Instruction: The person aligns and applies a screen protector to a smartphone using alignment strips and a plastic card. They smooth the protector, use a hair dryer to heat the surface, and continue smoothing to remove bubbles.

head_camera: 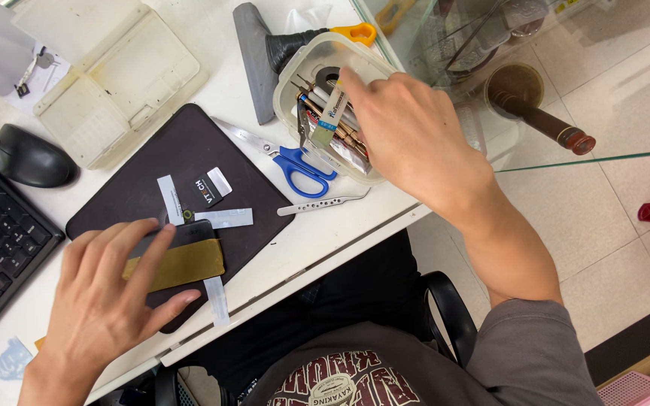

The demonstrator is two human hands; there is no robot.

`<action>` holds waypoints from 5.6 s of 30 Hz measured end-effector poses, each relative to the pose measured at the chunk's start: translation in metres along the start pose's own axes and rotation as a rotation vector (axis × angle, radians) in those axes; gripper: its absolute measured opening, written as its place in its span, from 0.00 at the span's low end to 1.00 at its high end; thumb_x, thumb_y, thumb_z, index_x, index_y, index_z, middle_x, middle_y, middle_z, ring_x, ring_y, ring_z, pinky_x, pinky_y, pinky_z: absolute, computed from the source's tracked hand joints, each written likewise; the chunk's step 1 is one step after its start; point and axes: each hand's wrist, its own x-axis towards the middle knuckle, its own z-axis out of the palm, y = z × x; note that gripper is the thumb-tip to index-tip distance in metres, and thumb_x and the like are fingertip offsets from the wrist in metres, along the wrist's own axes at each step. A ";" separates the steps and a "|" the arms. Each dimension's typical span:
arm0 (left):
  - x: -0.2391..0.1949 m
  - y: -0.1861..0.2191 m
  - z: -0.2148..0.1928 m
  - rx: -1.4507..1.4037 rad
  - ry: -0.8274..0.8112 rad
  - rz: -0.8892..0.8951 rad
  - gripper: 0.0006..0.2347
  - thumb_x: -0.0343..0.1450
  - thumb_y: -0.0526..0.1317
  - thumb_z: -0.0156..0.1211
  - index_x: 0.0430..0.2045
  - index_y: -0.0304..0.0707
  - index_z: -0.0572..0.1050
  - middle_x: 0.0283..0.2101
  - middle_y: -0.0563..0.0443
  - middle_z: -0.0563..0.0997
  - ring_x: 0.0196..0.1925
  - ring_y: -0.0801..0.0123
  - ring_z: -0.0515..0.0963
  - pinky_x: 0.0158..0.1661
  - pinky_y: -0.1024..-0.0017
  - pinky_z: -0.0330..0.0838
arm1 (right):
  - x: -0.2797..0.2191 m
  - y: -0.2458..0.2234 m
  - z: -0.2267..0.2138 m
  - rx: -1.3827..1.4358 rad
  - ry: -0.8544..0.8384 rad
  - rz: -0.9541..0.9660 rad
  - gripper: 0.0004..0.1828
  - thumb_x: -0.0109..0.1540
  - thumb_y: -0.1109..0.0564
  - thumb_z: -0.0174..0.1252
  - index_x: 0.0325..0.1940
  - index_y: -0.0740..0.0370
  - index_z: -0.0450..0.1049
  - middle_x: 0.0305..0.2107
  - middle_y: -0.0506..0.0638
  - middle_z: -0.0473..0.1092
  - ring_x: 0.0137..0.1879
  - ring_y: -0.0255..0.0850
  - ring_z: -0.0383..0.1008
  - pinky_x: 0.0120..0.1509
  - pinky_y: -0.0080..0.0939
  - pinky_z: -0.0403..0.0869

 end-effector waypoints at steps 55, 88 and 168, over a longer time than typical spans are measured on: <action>0.205 0.032 -0.011 -0.386 0.056 0.488 0.15 0.67 0.39 0.67 0.45 0.30 0.80 0.49 0.44 0.80 0.53 0.55 0.78 0.54 0.61 0.73 | -0.023 -0.007 -0.018 0.360 0.351 0.247 0.07 0.67 0.63 0.66 0.42 0.72 0.76 0.27 0.55 0.71 0.27 0.41 0.72 0.31 0.41 0.68; 0.269 0.027 0.030 0.130 0.249 0.659 0.04 0.69 0.37 0.61 0.31 0.42 0.73 0.32 0.55 0.80 0.39 0.67 0.82 0.48 0.69 0.74 | -0.031 -0.025 -0.023 0.396 0.525 0.320 0.08 0.67 0.68 0.68 0.47 0.69 0.76 0.41 0.53 0.72 0.38 0.36 0.74 0.41 0.34 0.73; -0.140 0.138 0.065 -0.264 0.167 -0.291 0.11 0.68 0.41 0.67 0.34 0.29 0.77 0.33 0.46 0.76 0.35 0.58 0.75 0.38 0.63 0.71 | -0.165 -0.062 0.032 0.286 0.298 -0.108 0.05 0.67 0.70 0.66 0.46 0.68 0.80 0.38 0.56 0.76 0.42 0.45 0.78 0.46 0.37 0.75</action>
